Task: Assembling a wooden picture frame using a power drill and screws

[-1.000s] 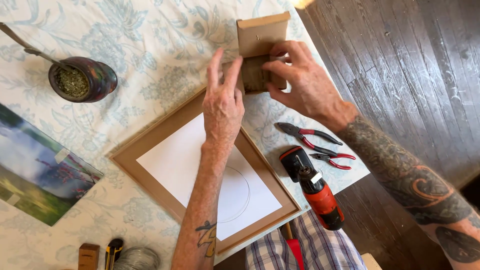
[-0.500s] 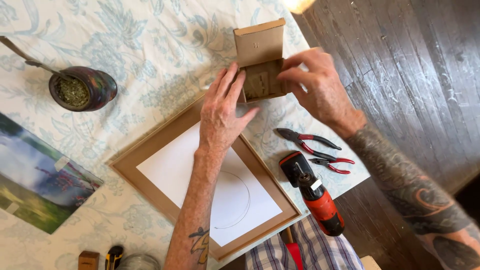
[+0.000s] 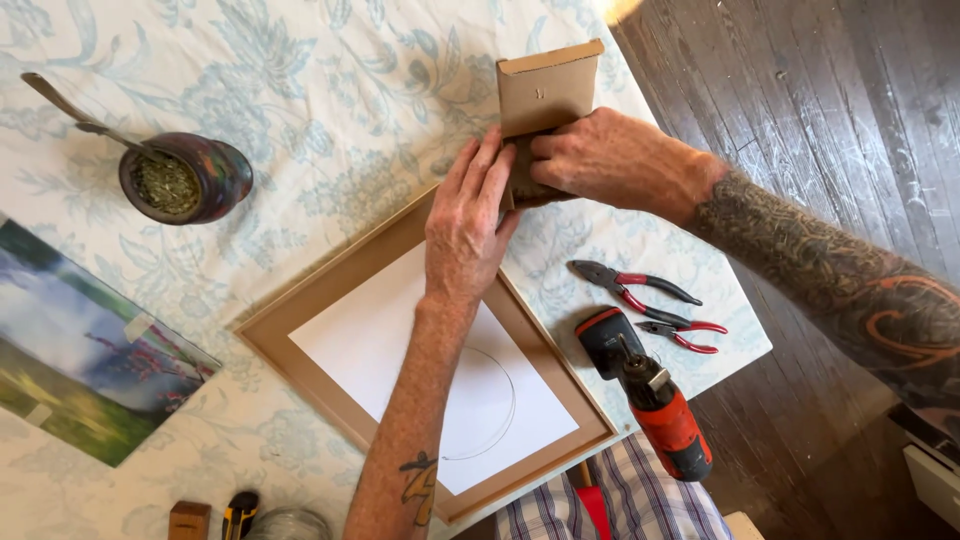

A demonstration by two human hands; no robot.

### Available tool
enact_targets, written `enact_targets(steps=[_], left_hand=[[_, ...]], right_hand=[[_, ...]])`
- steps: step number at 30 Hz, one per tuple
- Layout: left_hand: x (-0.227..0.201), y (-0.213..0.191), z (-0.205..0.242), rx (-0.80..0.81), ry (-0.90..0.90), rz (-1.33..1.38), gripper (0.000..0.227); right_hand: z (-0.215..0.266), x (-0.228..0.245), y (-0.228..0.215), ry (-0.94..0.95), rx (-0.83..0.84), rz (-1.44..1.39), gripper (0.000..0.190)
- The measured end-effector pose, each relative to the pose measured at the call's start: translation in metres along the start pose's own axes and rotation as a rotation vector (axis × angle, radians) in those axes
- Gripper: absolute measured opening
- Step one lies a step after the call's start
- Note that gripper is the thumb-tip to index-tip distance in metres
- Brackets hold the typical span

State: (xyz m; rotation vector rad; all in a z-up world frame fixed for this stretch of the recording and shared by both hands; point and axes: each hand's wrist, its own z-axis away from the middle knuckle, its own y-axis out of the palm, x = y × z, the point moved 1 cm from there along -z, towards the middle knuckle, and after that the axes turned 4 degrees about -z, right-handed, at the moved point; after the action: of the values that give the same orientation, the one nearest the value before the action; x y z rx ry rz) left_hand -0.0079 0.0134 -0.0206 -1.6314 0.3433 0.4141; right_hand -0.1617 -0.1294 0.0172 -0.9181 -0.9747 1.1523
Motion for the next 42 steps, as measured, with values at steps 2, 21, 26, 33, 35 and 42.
enact_targets(steps=[2,21,26,33,35,42], left_hand=[[-0.001,0.002,-0.001,-0.002,-0.002,0.0,0.091],[-0.01,-0.034,-0.008,-0.242,0.1,0.071,0.02],[-0.007,-0.024,-0.003,-0.224,0.052,0.086,0.045],[-0.007,-0.02,0.004,-0.184,-0.041,0.082,0.044],[-0.007,-0.019,0.005,-0.183,-0.051,0.084,0.044],[-0.009,-0.016,0.005,-0.208,-0.058,0.059,0.045]], right_hand=[[0.002,-0.003,0.008,-0.018,-0.009,0.015,0.017],[0.017,0.014,-0.019,0.461,-0.402,-0.804,0.011],[0.006,0.015,-0.002,0.457,-0.302,-0.572,0.01],[-0.007,0.022,0.029,0.374,-0.213,-0.345,0.006],[-0.002,0.024,0.029,0.366,-0.189,-0.312,0.006],[-0.001,0.024,0.015,0.323,-0.255,-0.293,0.004]])
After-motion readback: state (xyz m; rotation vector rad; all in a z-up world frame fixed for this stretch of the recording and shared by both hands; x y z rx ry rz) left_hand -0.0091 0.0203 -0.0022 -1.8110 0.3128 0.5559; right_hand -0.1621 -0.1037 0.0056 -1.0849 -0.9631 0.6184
